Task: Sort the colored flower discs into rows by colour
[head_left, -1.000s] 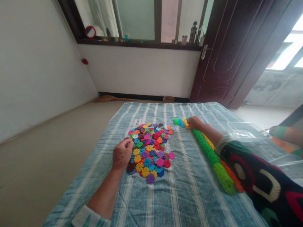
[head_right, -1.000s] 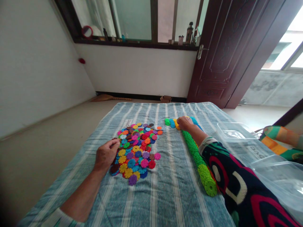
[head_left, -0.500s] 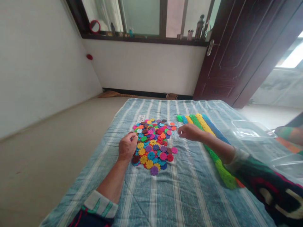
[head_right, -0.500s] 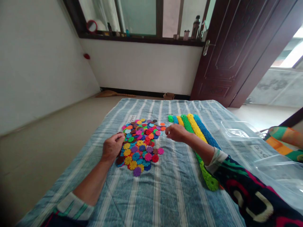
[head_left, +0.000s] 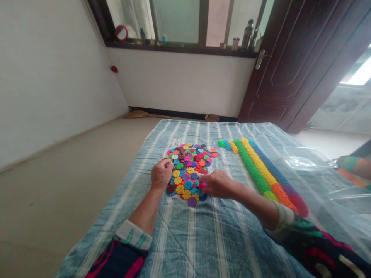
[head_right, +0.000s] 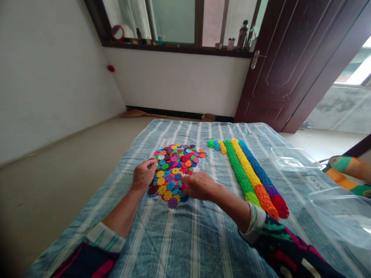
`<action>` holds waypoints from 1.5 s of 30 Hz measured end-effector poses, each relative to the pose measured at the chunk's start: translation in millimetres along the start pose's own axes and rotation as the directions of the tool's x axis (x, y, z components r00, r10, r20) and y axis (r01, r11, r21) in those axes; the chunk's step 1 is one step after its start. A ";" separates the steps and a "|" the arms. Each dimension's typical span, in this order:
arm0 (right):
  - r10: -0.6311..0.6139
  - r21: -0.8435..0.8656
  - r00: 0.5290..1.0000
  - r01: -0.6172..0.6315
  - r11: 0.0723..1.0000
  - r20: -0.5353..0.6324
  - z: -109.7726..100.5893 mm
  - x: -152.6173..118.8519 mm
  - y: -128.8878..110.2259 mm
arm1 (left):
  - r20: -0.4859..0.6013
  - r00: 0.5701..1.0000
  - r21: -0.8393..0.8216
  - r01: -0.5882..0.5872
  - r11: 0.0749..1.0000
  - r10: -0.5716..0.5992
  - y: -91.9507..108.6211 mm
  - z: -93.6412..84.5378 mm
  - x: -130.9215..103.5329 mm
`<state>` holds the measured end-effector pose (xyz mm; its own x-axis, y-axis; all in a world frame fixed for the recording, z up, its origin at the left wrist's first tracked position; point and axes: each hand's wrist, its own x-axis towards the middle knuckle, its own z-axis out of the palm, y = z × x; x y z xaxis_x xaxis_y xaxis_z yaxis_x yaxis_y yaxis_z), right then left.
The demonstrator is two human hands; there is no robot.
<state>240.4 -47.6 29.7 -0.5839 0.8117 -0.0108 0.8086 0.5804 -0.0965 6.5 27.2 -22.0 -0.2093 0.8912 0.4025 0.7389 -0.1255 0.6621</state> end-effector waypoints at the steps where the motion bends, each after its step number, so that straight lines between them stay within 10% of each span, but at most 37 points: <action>1: 0.011 -0.011 1.000 -0.011 1.000 0.010 1.0 0.5 -0.7 | -0.003 1.000 0.001 -0.004 1.000 0.004 -0.3 0.2 -0.1; 39: 0.165 -0.035 0.983 -0.168 0.985 -0.078 3.4 15.1 -28.7 | 0.008 1.000 0.051 0.015 0.999 -0.016 2.3 -3.3 3.6; 45: 0.256 0.091 0.945 -0.242 0.966 -0.205 -13.7 24.9 30.1 | 0.019 0.999 0.080 0.028 0.996 -0.029 1.0 -3.4 4.8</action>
<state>251.2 -9.1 40.1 -0.3302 0.9286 0.1695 0.9157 0.3587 -0.1810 4.1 29.9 -17.2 -0.2186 0.9026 0.3708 0.7818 -0.0655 0.6201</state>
